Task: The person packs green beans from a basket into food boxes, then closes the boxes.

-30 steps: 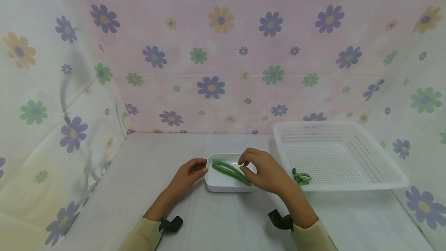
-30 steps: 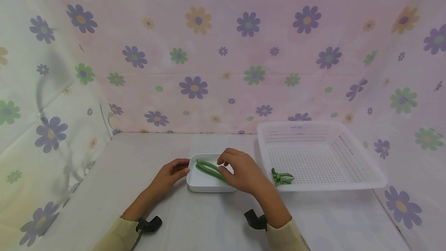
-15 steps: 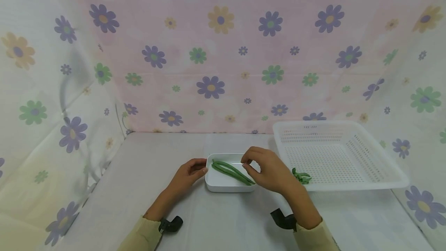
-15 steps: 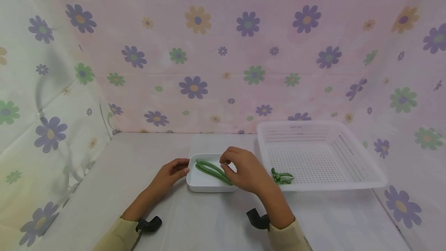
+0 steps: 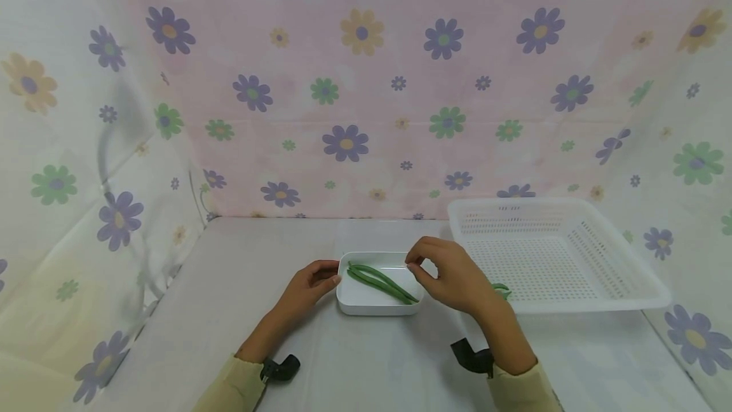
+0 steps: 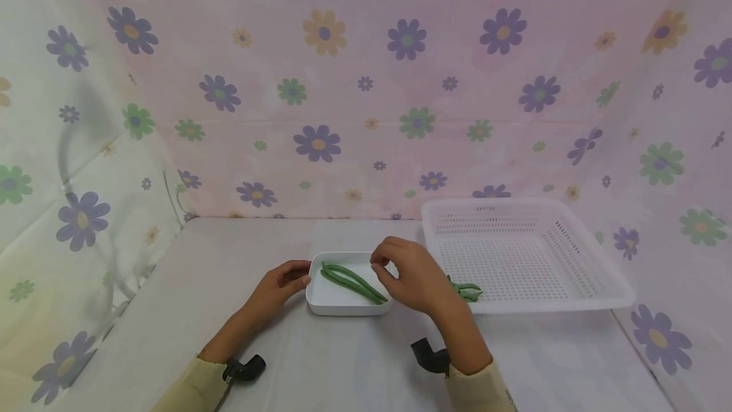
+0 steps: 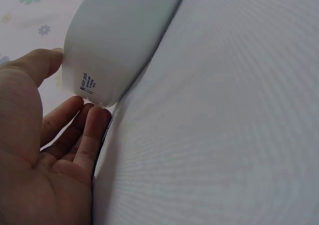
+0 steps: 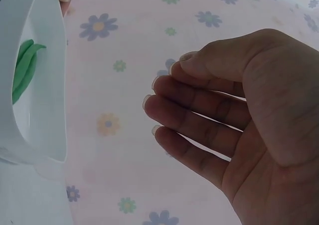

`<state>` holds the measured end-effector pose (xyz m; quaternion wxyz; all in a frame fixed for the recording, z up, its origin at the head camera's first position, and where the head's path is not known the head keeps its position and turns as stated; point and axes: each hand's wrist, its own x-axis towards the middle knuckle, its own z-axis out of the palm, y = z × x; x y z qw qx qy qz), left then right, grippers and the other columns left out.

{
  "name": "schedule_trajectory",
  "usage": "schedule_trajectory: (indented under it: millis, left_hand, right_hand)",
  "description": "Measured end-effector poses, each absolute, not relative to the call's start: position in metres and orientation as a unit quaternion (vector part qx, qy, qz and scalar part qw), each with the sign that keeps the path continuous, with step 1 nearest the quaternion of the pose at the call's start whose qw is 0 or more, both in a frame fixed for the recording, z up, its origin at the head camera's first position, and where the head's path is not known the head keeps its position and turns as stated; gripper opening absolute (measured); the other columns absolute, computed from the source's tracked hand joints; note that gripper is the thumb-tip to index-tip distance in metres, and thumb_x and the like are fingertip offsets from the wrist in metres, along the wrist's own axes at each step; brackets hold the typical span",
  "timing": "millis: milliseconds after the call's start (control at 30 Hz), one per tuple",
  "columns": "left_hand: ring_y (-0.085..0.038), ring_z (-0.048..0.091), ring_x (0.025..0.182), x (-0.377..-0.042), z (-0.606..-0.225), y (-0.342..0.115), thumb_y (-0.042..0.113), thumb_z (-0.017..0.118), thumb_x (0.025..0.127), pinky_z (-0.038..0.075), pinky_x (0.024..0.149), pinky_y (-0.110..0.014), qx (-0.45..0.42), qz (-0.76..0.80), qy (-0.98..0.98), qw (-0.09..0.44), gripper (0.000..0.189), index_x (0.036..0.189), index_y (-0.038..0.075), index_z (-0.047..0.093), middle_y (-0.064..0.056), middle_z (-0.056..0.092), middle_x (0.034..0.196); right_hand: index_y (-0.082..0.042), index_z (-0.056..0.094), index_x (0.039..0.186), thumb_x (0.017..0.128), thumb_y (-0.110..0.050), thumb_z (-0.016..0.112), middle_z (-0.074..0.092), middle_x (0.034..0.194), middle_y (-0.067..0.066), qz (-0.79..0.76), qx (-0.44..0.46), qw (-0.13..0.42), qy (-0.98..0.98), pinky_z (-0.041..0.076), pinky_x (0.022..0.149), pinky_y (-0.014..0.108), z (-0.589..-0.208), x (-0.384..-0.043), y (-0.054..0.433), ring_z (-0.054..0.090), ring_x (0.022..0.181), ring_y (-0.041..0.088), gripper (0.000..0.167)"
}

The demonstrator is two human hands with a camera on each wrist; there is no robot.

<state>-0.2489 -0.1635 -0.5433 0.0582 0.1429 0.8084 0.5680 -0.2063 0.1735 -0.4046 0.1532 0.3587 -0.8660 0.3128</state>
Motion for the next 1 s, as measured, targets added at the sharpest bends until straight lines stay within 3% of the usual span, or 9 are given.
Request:
schedule_trajectory:
  millis: [333, 633, 1000]
  left_hand:
    - [-0.022, 0.063, 0.130, -0.248, -0.542, -0.162, 0.034, 0.072, 0.104, 0.049, 0.111, -0.030, 0.143, 0.571, 0.807, 0.057, 0.047, 0.144, 0.012, 0.062, -0.006, 0.066, 0.141]
    - [-0.021, 0.063, 0.130, -0.248, -0.542, -0.162, 0.035, 0.073, 0.103, 0.048, 0.113, -0.034, 0.138, 0.564, 0.812, 0.053, 0.046, 0.143, 0.013, 0.063, -0.004, 0.067, 0.140]
    - [-0.022, 0.063, 0.130, -0.248, -0.541, -0.162, 0.036, 0.073, 0.103, 0.049, 0.111, -0.031, 0.136, 0.570, 0.808, 0.058, 0.047, 0.143, 0.013, 0.063, -0.005, 0.067, 0.140]
  right_hand:
    - [-0.013, 0.075, 0.099, 0.094, 0.003, 0.077, 0.073, 0.098, -0.005, 0.327, 0.358, 0.163, -0.859, 0.060, 0.077, 0.034, -0.403, -0.210, 0.188, 0.070, 0.087, 0.009, 0.017]
    - [-0.013, 0.076, 0.101, 0.096, -0.003, 0.077, 0.075, 0.099, -0.001, 0.320, 0.335, 0.134, -0.876, 0.060, 0.079, 0.036, -0.406, -0.213, 0.195, 0.069, 0.088, 0.010, 0.011]
    - [-0.014, 0.076, 0.102, 0.097, -0.003, 0.077, 0.072, 0.098, -0.008, 0.317, 0.299, 0.098, -0.895, 0.061, 0.081, 0.036, -0.408, -0.217, 0.206, 0.069, 0.091, 0.010, 0.012]
